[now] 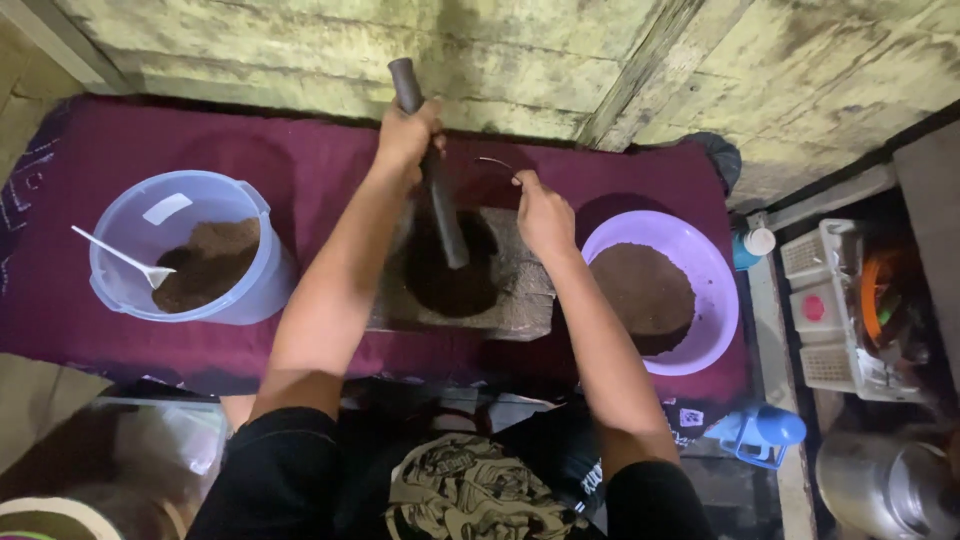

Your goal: Grinding and mixing dark powder using a stone mortar and pestle, and adding more powder with a spoon.

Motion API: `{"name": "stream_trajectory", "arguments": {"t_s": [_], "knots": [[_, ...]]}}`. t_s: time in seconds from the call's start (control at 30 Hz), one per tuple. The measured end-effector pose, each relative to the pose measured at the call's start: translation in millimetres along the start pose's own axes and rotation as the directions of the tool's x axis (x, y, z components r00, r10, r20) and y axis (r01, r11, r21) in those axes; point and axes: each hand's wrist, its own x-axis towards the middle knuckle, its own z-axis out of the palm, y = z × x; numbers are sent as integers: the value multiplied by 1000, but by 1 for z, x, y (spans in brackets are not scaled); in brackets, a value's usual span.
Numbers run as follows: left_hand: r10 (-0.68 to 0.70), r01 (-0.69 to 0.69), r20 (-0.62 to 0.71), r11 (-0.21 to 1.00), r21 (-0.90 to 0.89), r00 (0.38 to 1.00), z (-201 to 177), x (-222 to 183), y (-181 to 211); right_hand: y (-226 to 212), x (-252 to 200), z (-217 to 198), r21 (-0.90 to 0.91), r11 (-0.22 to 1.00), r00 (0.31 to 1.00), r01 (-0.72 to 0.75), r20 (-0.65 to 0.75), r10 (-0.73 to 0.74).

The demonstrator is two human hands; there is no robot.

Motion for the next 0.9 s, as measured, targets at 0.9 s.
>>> {"name": "stream_trajectory", "arguments": {"t_s": [0.9], "knots": [[-159,165,-188,986,19,969,-46,83,-85,-30,-82,-3,-315,879,873,358,-219,-435]]}}
